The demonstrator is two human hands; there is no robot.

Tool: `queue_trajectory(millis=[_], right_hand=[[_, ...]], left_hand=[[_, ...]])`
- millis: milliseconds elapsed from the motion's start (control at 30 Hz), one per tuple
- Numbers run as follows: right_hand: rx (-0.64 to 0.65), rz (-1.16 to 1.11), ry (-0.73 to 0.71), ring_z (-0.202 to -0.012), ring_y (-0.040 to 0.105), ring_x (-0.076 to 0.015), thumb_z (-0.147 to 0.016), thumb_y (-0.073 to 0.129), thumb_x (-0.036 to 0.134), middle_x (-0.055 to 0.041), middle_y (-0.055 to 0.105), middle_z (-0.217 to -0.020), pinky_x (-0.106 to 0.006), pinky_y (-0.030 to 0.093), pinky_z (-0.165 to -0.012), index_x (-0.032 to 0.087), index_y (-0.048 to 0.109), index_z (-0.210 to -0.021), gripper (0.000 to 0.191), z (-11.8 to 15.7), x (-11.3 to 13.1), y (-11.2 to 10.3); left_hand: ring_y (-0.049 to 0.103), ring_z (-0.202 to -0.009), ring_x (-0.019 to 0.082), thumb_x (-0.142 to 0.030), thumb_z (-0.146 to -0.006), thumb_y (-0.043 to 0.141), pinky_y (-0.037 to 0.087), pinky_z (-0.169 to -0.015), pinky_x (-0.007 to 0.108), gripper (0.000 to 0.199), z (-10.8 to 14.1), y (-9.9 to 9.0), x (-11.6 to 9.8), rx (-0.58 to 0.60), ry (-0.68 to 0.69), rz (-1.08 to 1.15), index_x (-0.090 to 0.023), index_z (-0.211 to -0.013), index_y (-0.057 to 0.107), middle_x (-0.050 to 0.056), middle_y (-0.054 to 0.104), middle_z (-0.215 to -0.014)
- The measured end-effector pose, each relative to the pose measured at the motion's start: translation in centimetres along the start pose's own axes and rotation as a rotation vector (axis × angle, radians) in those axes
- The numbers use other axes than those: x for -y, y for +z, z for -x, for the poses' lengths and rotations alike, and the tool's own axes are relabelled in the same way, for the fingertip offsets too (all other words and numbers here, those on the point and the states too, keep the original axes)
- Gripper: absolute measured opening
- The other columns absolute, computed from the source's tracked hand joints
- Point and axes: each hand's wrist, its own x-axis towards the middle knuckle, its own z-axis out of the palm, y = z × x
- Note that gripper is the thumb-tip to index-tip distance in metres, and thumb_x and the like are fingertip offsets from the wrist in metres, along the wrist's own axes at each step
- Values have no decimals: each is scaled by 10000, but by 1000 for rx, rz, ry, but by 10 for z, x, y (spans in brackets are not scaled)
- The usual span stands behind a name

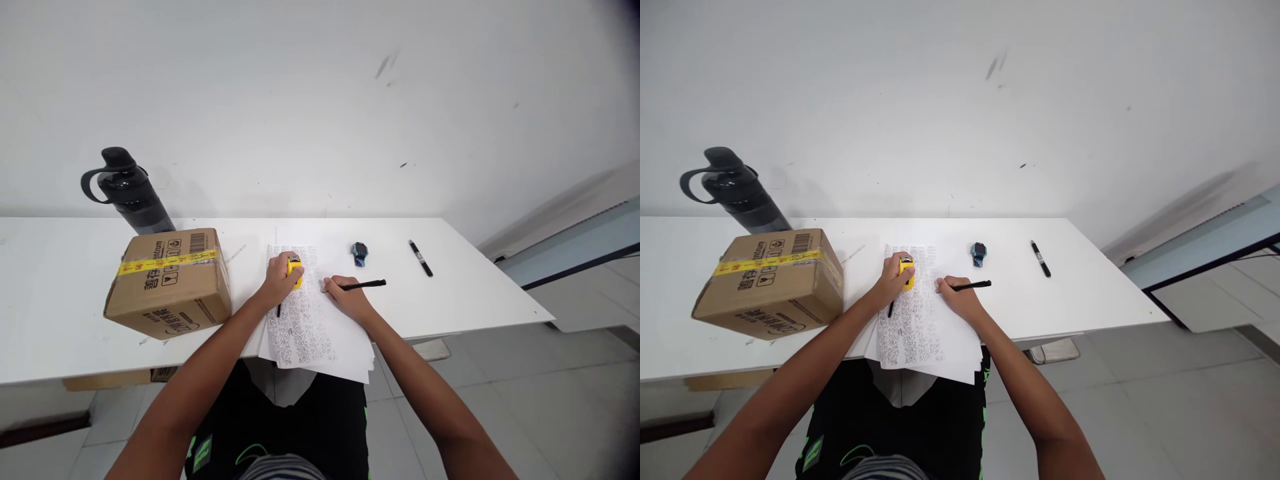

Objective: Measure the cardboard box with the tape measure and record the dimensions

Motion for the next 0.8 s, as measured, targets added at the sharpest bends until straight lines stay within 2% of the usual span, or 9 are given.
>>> queue_trajectory(millis=[267, 467, 800], right_hand=[[-12, 9, -11, -543, 450, -148, -834, 508, 420, 11, 493, -498, -288, 333, -552, 195, 599, -554, 370, 3, -1, -3], [-24, -16, -17, -549, 432, -137, -827, 519, 412, 19, 487, -505, -283, 322, -559, 190, 619, -561, 361, 5, 0, -5], [-29, -23, -32, -552, 454, -142, -828, 511, 434, 16, 506, -516, -280, 343, -564, 190, 608, -569, 369, 3, -3, -3]], left_hand=[[360, -1225, 265, -317, -803, 575, 343, -1026, 411, 377, 6, -1, -6, 156, 84, -43, -247, -1150, 448, 76, 470, -1169], [329, -1206, 272, -279, -796, 559, 346, -991, 409, 303, 9, -1, -19, 283, 183, -89, -250, -1074, 441, 61, 460, -1154], [341, -1236, 265, -291, -788, 595, 248, -1075, 455, 404, 21, -1, -10, 204, 219, -134, -249, -1128, 381, 80, 420, -1223]])
